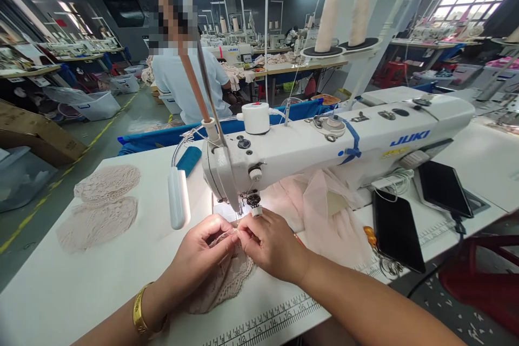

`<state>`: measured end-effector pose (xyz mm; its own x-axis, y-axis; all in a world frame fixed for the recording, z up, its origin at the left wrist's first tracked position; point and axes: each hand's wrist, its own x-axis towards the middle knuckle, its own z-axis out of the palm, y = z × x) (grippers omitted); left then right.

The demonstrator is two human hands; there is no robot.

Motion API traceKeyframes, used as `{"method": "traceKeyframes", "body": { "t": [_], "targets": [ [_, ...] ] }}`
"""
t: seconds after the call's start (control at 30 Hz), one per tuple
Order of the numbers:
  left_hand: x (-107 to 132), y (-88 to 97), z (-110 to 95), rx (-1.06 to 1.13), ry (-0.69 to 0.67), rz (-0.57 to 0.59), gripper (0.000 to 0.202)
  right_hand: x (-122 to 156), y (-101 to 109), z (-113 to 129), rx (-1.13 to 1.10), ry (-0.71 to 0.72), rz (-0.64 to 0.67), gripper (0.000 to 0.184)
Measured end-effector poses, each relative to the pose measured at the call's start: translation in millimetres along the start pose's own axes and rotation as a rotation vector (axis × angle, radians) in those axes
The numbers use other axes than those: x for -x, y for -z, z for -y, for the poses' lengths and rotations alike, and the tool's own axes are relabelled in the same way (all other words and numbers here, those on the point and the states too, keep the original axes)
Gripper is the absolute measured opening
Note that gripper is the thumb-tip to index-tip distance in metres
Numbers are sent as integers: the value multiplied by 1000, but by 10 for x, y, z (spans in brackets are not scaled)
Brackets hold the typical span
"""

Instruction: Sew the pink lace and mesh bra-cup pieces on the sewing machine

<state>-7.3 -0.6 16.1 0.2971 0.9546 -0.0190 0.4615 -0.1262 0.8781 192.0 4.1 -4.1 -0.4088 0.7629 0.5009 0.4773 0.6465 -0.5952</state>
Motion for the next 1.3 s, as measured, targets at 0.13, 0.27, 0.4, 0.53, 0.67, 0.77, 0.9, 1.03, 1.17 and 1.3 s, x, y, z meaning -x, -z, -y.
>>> {"method": "traceKeyframes", "body": {
  "t": [0.13, 0.27, 0.4, 0.53, 0.67, 0.77, 0.9, 1.03, 1.17, 1.3],
  "targets": [
    [-74, -53, 52, -293, -71, -62, 32, -32, -60, -23, 111, -53, 51, 19],
    [-127, -73, 110, -520, -85, -91, 32, -84, -97, -33, 243, -126, 119, 21],
    [-102, -26, 153, -578, -223, -169, 10, -108, -114, -48, 268, -186, 111, 11],
    [-56, -21, 182, -733, -503, -190, 11, -103, -133, -79, 259, -188, 77, 8],
    [-28, -42, 177, -810, -655, -103, 25, -87, -117, -109, 280, -132, 90, 13],
    [-12, -21, 163, -764, -623, -74, 25, -63, -72, -120, 259, -67, 143, 17],
    [-16, 36, 159, -708, -616, -38, 27, -19, -23, -133, 229, 11, 180, 21],
    [-60, 82, 176, -673, -609, -13, 27, 12, -30, -159, 276, 57, 177, 23],
    [-105, 108, 190, -644, -589, 14, 27, 19, -51, -179, 379, 80, 147, 25],
    [-133, 114, 189, -635, -576, 18, 30, 10, -52, -167, 439, 63, 125, 28]
  ]
}}
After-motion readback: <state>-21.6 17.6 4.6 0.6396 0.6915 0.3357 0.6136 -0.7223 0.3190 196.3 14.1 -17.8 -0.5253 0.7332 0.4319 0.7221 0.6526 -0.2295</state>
